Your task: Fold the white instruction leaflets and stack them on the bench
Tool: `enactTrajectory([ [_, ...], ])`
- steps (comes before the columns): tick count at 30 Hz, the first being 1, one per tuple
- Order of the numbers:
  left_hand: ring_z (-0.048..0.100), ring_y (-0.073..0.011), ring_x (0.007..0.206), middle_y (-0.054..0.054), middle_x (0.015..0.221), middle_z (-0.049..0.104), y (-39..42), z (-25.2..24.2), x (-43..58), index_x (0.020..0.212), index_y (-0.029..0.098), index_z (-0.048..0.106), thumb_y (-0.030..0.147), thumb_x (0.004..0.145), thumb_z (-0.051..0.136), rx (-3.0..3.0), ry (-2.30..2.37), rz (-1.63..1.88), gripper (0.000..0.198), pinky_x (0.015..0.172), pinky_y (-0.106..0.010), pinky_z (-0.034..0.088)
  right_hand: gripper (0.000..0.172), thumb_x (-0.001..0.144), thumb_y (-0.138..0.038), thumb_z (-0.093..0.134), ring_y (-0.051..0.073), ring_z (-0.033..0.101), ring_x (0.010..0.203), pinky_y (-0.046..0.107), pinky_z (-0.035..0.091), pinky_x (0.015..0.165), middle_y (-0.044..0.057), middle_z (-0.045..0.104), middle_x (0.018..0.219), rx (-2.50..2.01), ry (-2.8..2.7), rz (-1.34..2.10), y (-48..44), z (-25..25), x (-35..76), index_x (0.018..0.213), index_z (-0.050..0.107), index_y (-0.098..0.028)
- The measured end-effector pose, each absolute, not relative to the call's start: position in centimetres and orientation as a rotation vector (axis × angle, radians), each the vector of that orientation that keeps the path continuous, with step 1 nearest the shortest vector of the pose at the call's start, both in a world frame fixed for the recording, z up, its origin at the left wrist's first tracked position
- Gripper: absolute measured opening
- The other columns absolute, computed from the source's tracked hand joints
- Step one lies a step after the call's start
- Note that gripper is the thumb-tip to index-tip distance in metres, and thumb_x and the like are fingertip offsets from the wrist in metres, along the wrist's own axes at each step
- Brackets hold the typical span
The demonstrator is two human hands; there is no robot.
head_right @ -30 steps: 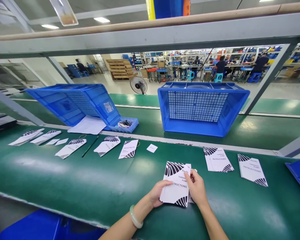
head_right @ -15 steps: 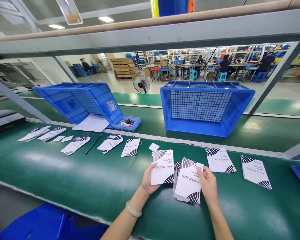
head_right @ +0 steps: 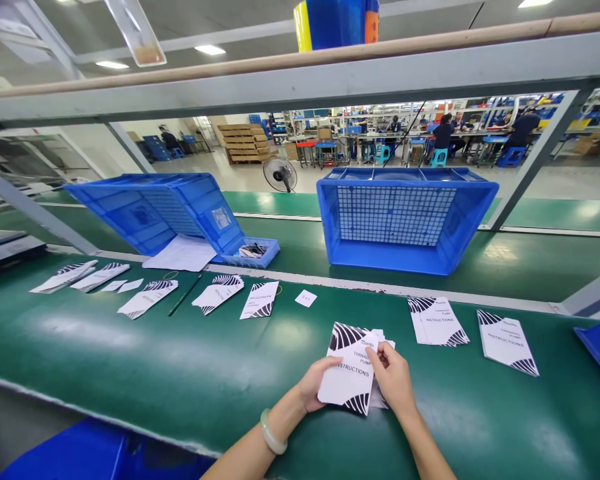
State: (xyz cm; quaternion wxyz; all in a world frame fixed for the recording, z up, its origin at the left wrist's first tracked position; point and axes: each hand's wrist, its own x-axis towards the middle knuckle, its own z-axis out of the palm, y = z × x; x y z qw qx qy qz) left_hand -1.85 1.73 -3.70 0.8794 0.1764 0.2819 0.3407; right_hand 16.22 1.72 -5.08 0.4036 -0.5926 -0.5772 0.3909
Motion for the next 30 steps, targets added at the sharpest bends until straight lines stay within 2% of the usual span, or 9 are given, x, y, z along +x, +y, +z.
enactTrajectory([
  [2, 0.053, -0.0301, 0.108, -0.022, 0.124, 0.048, 1.6, -3.8, -1.8, 0.126, -0.002, 0.048, 0.024, 0.079, 0.052, 0.379, 0.596, 0.695, 0.054, 0.097, -0.041, 0.037, 0.054, 0.083, -0.062, 0.045, 0.008, 0.031, 0.063, 0.021, 0.028, 0.057, 0.003, 0.032, 0.067, -1.491, -1.441, 0.979, 1.8, -5.7, 16.2, 0.07, 0.035, -0.01],
  [9, 0.056, -0.0302, 0.102, -0.022, 0.117, 0.053, 1.8, -3.0, -1.9, 0.12, -0.005, 0.052, 0.021, 0.077, 0.052, 0.347, 0.601, 0.714, 0.051, 0.09, -0.038, 0.043, 0.052, 0.083, -0.058, 0.046, 0.008, 0.03, 0.062, 0.02, 0.026, 0.055, 0.003, 0.032, 0.067, -1.459, -1.396, 1.03, 1.8, -6.4, 16.6, 0.069, 0.034, -0.01],
  [16, 0.047, -0.0345, 0.114, -0.022, 0.127, 0.046, 3.6, -2.1, -4.4, 0.133, -0.002, 0.037, 0.024, 0.079, 0.052, 0.204, 0.556, 0.978, 0.062, 0.097, -0.043, 0.038, 0.049, 0.079, -0.06, 0.051, 0.013, 0.043, 0.064, 0.022, 0.033, 0.054, 0.007, 0.049, 0.075, -1.385, -1.081, 1.211, 2.5, -5.5, 18.6, 0.085, 0.049, -0.011],
  [18, 0.041, -0.0349, 0.12, -0.022, 0.131, 0.041, 4.0, -1.7, -5.2, 0.137, -0.001, 0.03, 0.024, 0.081, 0.051, 0.16, 0.501, 1.071, 0.065, 0.101, -0.044, 0.034, 0.053, 0.079, -0.062, 0.049, 0.016, 0.048, 0.07, 0.026, 0.038, 0.06, 0.008, 0.054, 0.083, -1.472, -1.148, 1.173, 2.9, -5.8, 19.2, 0.097, 0.053, -0.012],
  [20, 0.037, -0.0347, 0.123, -0.021, 0.134, 0.038, 4.3, -1.5, -5.5, 0.139, 0.001, 0.027, 0.024, 0.082, 0.049, 0.146, 0.462, 1.099, 0.066, 0.103, -0.043, 0.032, 0.058, 0.08, -0.062, 0.047, 0.02, 0.051, 0.087, 0.031, 0.042, 0.076, 0.008, 0.055, 0.101, -1.633, -1.299, 0.948, 3.2, -6.0, 19.4, 0.113, 0.052, -0.015],
  [22, 0.036, -0.0353, 0.124, -0.022, 0.135, 0.037, 4.2, -1.6, -5.3, 0.139, 0.001, 0.027, 0.025, 0.083, 0.049, 0.161, 0.444, 1.062, 0.065, 0.103, -0.044, 0.032, 0.059, 0.081, -0.062, 0.045, 0.02, 0.047, 0.105, 0.034, 0.038, 0.091, 0.004, 0.049, 0.118, -1.729, -1.413, 0.696, 3.2, -6.1, 19.3, 0.123, 0.048, -0.02],
  [23, 0.036, -0.0359, 0.124, -0.022, 0.134, 0.037, 4.0, -1.7, -5.0, 0.139, 0.0, 0.028, 0.026, 0.083, 0.049, 0.174, 0.436, 1.025, 0.065, 0.103, -0.044, 0.032, 0.057, 0.082, -0.062, 0.044, 0.019, 0.046, 0.108, 0.033, 0.038, 0.091, 0.002, 0.048, 0.121, -1.742, -1.431, 0.664, 3.2, -5.9, 19.1, 0.123, 0.047, -0.023],
  [26, 0.041, -0.0371, 0.119, -0.026, 0.129, 0.04, 3.2, -2.4, -3.6, 0.135, -0.006, 0.032, 0.027, 0.082, 0.048, 0.216, 0.445, 0.89, 0.064, 0.099, -0.045, 0.034, 0.049, 0.086, -0.062, 0.039, 0.014, 0.05, 0.098, 0.025, 0.041, 0.081, 0.001, 0.053, 0.109, -1.605, -1.424, 0.903, 2.7, -5.3, 18.0, 0.11, 0.052, -0.022],
  [30, 0.055, -0.03, 0.103, -0.024, 0.12, 0.05, 2.0, -3.4, -2.1, 0.126, -0.007, 0.044, 0.024, 0.08, 0.051, 0.261, 0.58, 0.743, 0.055, 0.091, -0.037, 0.042, 0.047, 0.086, -0.058, 0.044, 0.01, 0.045, 0.073, 0.02, 0.037, 0.068, 0.004, 0.049, 0.079, -1.452, -1.449, 1.016, 2.1, -5.2, 16.6, 0.084, 0.049, -0.012],
])
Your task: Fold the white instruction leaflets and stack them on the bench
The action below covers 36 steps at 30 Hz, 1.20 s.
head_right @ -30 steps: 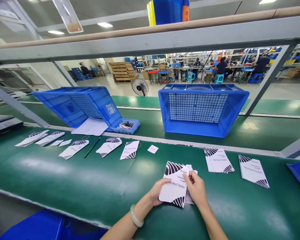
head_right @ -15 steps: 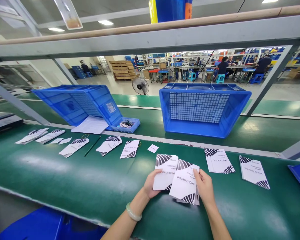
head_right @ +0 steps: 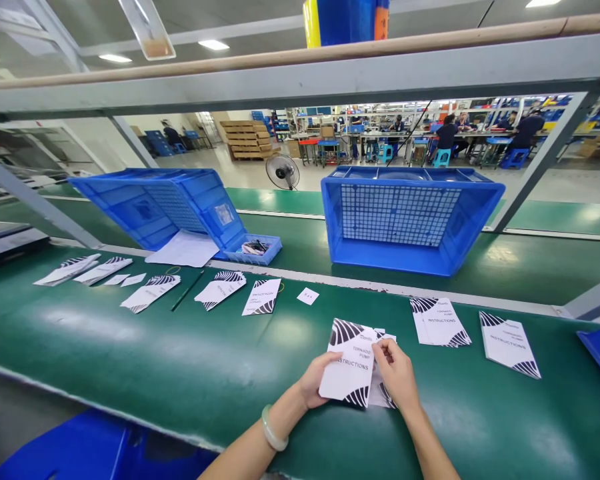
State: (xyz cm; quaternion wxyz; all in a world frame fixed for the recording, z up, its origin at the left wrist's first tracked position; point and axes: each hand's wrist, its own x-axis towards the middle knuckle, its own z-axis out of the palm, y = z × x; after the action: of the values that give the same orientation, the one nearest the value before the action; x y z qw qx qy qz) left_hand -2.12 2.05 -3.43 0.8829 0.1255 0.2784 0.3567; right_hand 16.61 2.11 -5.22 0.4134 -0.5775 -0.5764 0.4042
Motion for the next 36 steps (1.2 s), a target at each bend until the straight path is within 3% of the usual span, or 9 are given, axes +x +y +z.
enactTrajectory([
  [3, 0.061, -0.0255, 0.09, -0.021, 0.112, 0.056, 1.6, -3.7, -1.8, 0.117, -0.005, 0.053, 0.024, 0.08, 0.052, 0.279, 0.63, 0.693, 0.047, 0.08, -0.033, 0.047, 0.049, 0.084, -0.057, 0.047, 0.007, 0.031, 0.062, 0.02, 0.028, 0.057, 0.003, 0.032, 0.067, -1.443, -1.432, 0.996, 2.2, -6.1, 16.3, 0.072, 0.036, -0.01],
  [5, 0.061, -0.0247, 0.087, -0.02, 0.11, 0.057, 1.6, -3.6, -1.9, 0.113, -0.004, 0.056, 0.024, 0.08, 0.052, 0.273, 0.633, 0.684, 0.044, 0.078, -0.032, 0.047, 0.049, 0.085, -0.055, 0.046, 0.007, 0.03, 0.063, 0.019, 0.028, 0.057, 0.003, 0.03, 0.068, -1.406, -1.427, 1.024, 2.3, -6.7, 16.3, 0.072, 0.032, -0.01],
  [13, 0.058, -0.0292, 0.098, -0.023, 0.113, 0.054, 2.2, -3.2, -2.4, 0.12, -0.008, 0.05, 0.024, 0.081, 0.045, 0.244, 0.63, 0.703, 0.05, 0.085, -0.037, 0.045, 0.047, 0.085, -0.053, 0.049, 0.008, 0.033, 0.065, 0.019, 0.029, 0.057, 0.003, 0.036, 0.069, -1.364, -1.342, 1.074, 2.1, -6.0, 16.7, 0.074, 0.039, -0.009],
  [18, 0.049, -0.0321, 0.112, -0.022, 0.122, 0.049, 3.4, -2.8, -4.0, 0.13, -0.004, 0.041, 0.027, 0.085, 0.044, 0.248, 0.475, 0.905, 0.054, 0.098, -0.042, 0.036, 0.052, 0.077, -0.059, 0.057, 0.011, 0.044, 0.068, 0.021, 0.038, 0.059, 0.006, 0.049, 0.078, -1.314, -0.999, 1.265, 2.7, -5.6, 18.4, 0.089, 0.045, -0.01],
  [21, 0.041, -0.0372, 0.119, -0.025, 0.129, 0.042, 3.9, -2.3, -4.9, 0.137, -0.002, 0.029, 0.029, 0.086, 0.043, 0.287, 0.341, 0.993, 0.062, 0.101, -0.048, 0.03, 0.057, 0.076, -0.062, 0.055, 0.017, 0.051, 0.084, 0.028, 0.044, 0.072, 0.009, 0.054, 0.098, -1.474, -1.096, 1.133, 3.3, -6.1, 19.4, 0.105, 0.048, -0.013],
  [23, 0.04, -0.0387, 0.12, -0.027, 0.13, 0.038, 3.9, -2.0, -5.0, 0.139, -0.003, 0.023, 0.029, 0.087, 0.041, 0.309, 0.304, 1.007, 0.064, 0.101, -0.049, 0.029, 0.057, 0.08, -0.061, 0.049, 0.019, 0.048, 0.104, 0.032, 0.04, 0.088, 0.005, 0.049, 0.117, -1.635, -1.302, 0.824, 3.4, -6.4, 19.6, 0.12, 0.047, -0.02],
  [25, 0.041, -0.038, 0.119, -0.028, 0.13, 0.038, 3.6, -2.0, -4.6, 0.139, -0.004, 0.023, 0.029, 0.087, 0.039, 0.322, 0.301, 0.974, 0.064, 0.101, -0.049, 0.028, 0.052, 0.084, -0.059, 0.044, 0.017, 0.045, 0.109, 0.03, 0.038, 0.091, 0.0, 0.047, 0.122, -1.698, -1.423, 0.682, 3.2, -6.2, 19.2, 0.122, 0.048, -0.024],
  [30, 0.047, -0.037, 0.113, -0.03, 0.126, 0.042, 2.3, -3.4, -2.5, 0.133, -0.01, 0.032, 0.028, 0.078, 0.05, 0.355, 0.43, 0.781, 0.069, 0.102, -0.046, 0.029, 0.048, 0.086, -0.06, 0.041, 0.012, 0.052, 0.082, 0.022, 0.041, 0.073, 0.004, 0.055, 0.09, -1.469, -1.432, 1.04, 2.1, -4.8, 16.8, 0.094, 0.053, -0.014],
  [36, 0.05, -0.0318, 0.111, -0.025, 0.125, 0.045, 1.3, -4.8, -1.6, 0.13, -0.005, 0.042, 0.025, 0.07, 0.054, 0.4, 0.491, 0.694, 0.068, 0.104, -0.044, 0.028, 0.049, 0.084, -0.059, 0.047, 0.01, 0.043, 0.058, 0.022, 0.037, 0.055, 0.003, 0.041, 0.065, -1.368, -1.345, 1.129, 2.0, -5.5, 15.9, 0.075, 0.041, -0.011],
])
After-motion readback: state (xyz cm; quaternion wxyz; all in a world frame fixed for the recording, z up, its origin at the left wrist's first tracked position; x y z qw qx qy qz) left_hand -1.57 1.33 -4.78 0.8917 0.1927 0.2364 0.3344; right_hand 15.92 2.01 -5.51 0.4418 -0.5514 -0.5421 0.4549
